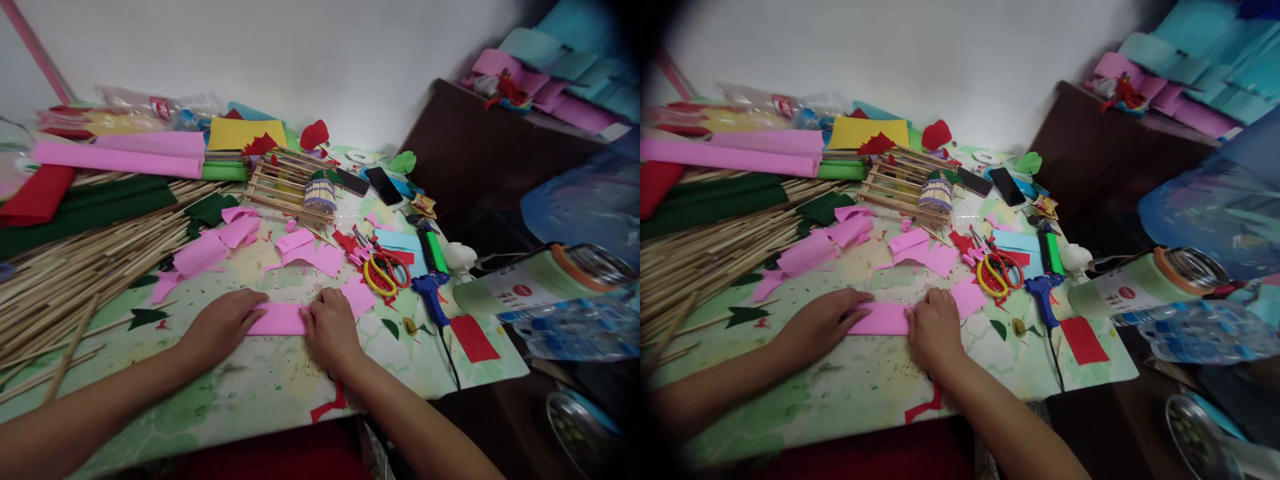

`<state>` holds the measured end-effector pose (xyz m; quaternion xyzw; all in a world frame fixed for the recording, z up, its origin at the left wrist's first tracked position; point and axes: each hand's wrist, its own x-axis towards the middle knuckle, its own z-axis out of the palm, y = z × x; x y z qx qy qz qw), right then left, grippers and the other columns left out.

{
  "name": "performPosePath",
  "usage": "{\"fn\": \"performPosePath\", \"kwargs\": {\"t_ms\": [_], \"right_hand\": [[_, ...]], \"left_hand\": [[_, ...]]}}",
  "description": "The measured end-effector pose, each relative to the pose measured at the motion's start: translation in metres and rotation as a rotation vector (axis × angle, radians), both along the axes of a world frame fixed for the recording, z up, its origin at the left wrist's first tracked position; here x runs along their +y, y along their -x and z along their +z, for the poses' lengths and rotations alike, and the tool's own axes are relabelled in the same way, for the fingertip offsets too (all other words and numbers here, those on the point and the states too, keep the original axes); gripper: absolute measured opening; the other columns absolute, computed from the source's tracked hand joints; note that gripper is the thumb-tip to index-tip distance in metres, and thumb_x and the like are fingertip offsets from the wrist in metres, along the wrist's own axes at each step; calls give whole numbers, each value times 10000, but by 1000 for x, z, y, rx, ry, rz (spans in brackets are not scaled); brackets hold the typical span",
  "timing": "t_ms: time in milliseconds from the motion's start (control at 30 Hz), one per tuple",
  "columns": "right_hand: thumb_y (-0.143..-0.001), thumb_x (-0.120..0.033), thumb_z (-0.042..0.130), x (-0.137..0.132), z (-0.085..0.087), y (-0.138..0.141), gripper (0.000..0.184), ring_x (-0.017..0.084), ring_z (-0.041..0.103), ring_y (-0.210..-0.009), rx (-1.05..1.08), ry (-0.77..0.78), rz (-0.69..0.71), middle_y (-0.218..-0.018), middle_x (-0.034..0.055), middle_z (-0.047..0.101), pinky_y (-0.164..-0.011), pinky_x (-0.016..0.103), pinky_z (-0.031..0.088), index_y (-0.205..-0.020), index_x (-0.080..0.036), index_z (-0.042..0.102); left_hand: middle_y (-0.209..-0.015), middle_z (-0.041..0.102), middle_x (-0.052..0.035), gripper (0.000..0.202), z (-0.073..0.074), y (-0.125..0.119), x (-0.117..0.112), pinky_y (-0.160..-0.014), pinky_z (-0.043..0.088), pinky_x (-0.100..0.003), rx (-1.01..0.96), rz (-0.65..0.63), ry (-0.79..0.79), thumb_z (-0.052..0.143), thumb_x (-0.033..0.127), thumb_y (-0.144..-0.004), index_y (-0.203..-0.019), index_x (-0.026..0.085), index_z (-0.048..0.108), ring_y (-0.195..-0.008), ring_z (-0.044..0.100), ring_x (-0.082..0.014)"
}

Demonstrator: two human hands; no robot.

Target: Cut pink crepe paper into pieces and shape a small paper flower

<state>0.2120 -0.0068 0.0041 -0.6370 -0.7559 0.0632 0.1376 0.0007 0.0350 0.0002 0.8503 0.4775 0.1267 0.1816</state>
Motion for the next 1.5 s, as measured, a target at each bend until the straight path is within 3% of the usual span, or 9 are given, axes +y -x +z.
{"fn": "performPosePath", "kwargs": {"t_ms": [200,300,467,567,667,800,900,1200,1500], "right_hand": [[-871,-382,487,-1,-2,2,270,229,429,-869,-42,-7,-59,-900,91,517,-802,373,358,-804,-151,611],[-862,-394,498,-2,-4,4,303,256,423,-936,-54,-20,-82,-999,124,517,-842,402,351,-973,-124,583],[-865,-369,498,-2,-6,4,351,272,424,-981,-45,-23,-71,-1104,160,504,-861,423,352,-1099,-108,527],[-868,-359,502,-2,-8,3,369,276,430,-1033,-40,-24,-74,-1169,171,493,-878,419,351,-1139,-108,511],[-882,-377,481,-6,-7,3,528,292,354,-1201,-63,-64,-24,-1332,200,406,-968,441,289,-1313,-87,386],[-868,-587,372,-19,2,12,787,245,121,-1371,-86,-56,391,-1495,133,195,-1087,445,139,-1445,-102,142],[-826,-693,294,-26,8,17,897,218,63,-1392,-76,34,579,-1506,127,139,-1118,417,101,-1446,-71,111],[-797,-701,368,-33,9,-14,905,238,126,-1386,-88,121,552,-1485,159,193,-1124,431,120,-1433,-81,195],[-774,-710,407,-40,6,-36,901,266,216,-1361,-88,78,556,-1448,158,303,-1104,451,162,-1426,-115,225]], "left_hand": [[-1028,657,-126,307,-8,3,-2,-857,453,-418,38,-85,-248,429,278,-902,-1122,143,596,-977,581,-252],[-1196,608,-100,360,-14,6,-4,-943,391,-444,28,-278,-386,395,156,-899,-1212,240,552,-1118,516,-252],[-1322,538,-38,519,-14,9,-9,-1001,379,-343,68,-575,-181,322,72,-863,-1333,262,432,-1217,470,-181],[-1420,414,-63,540,-5,10,-15,-1063,314,-354,109,-558,-62,361,146,-864,-1398,224,333,-1299,374,-198],[-1471,304,-108,666,3,12,-22,-1089,267,-389,147,-575,-9,444,423,-859,-1437,181,222,-1341,291,-245],[-1471,297,-136,756,2,13,-24,-1091,248,-411,148,-586,-27,431,577,-822,-1430,168,246,-1347,271,-277],[-1435,367,-151,761,-4,15,-23,-1096,229,-418,124,-580,-42,438,606,-804,-1409,162,307,-1332,304,-282],[-1493,231,-82,744,-6,30,-20,-1124,96,-417,157,-584,-19,402,576,-842,-1449,242,131,-1368,218,-235],[-1470,304,-57,649,-3,56,-27,-1112,164,-391,195,-454,-4,393,540,-864,-1430,278,212,-1348,278,-225]]}}
